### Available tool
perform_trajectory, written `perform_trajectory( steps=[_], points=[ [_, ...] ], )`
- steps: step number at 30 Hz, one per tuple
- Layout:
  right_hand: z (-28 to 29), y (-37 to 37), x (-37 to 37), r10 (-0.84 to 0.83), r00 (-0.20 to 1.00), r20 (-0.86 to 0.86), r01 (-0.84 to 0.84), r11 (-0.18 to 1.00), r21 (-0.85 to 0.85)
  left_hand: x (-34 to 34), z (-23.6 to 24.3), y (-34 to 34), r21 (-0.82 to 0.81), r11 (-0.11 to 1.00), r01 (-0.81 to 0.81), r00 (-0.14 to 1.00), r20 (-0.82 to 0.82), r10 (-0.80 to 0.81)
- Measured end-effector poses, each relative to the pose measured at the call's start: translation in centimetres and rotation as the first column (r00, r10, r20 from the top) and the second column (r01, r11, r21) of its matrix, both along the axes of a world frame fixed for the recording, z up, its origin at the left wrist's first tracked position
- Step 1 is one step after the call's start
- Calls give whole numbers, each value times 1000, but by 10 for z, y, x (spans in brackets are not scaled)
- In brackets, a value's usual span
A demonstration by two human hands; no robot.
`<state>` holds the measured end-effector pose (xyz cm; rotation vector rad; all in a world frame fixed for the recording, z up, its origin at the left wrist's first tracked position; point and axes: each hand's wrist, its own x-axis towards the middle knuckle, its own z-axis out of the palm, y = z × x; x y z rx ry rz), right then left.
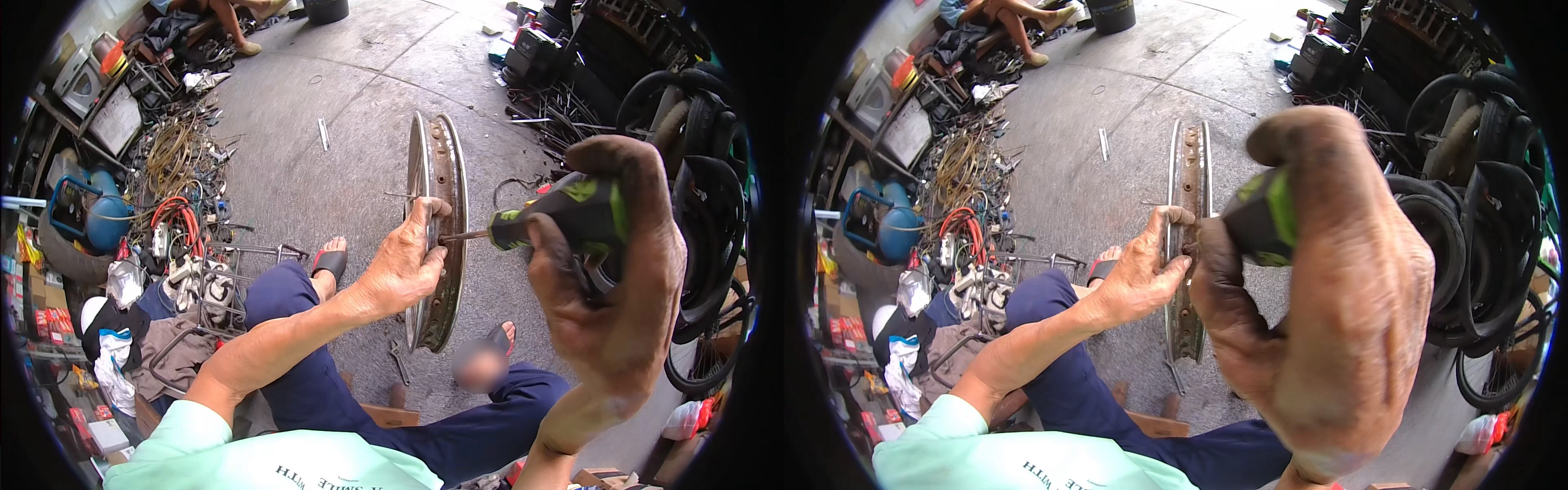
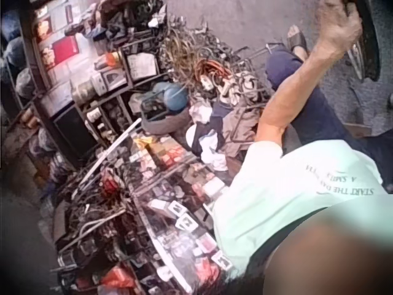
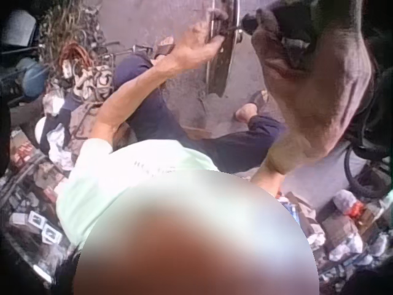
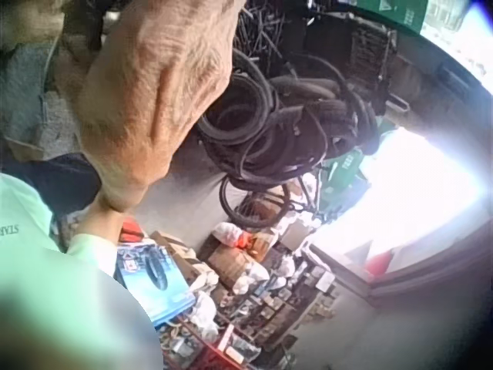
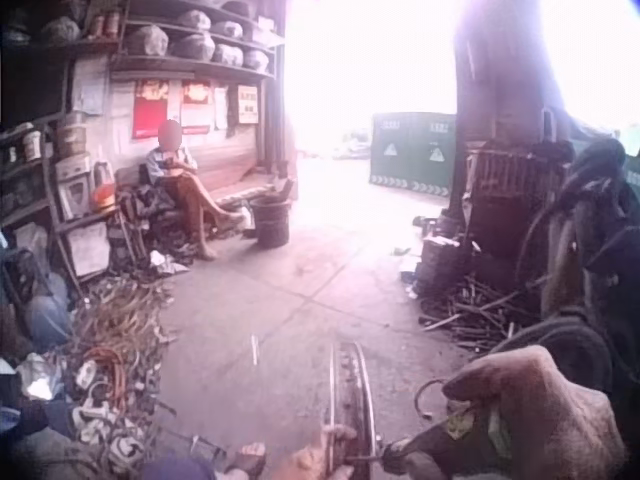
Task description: The person uses a screwdriver to tighten or adjust the spokes of a bicycle wheel rim while seated on the ground. They rotate the wheel and work on different sections of the rim throughout the clip.
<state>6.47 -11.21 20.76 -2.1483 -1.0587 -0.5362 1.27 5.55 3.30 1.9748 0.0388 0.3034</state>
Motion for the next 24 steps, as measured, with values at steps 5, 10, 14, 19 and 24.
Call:
perform_trajectory(
  steps=[5,10,14,19,24],
  points=[
    [0,-5,7,-121,992,-45,116,988,-101,-4,-10,-6,-183,983,-16,1000,-22,12],
    [-3,-1,7,3,1000,15,-3,1000,3,-7,-2,-7,-170,985,-45,999,-15,43],
    [-7,-2,11,123,986,114,-128,991,35,-8,0,-9,-8,997,-77,997,10,77],
    [-5,1,6,-54,996,76,58,997,-54,-14,0,-5,113,987,-117,993,32,114],
    [-5,0,-1,92,994,-55,-89,995,53,-12,3,-4,107,992,-61,997,54,55]
  ],
)
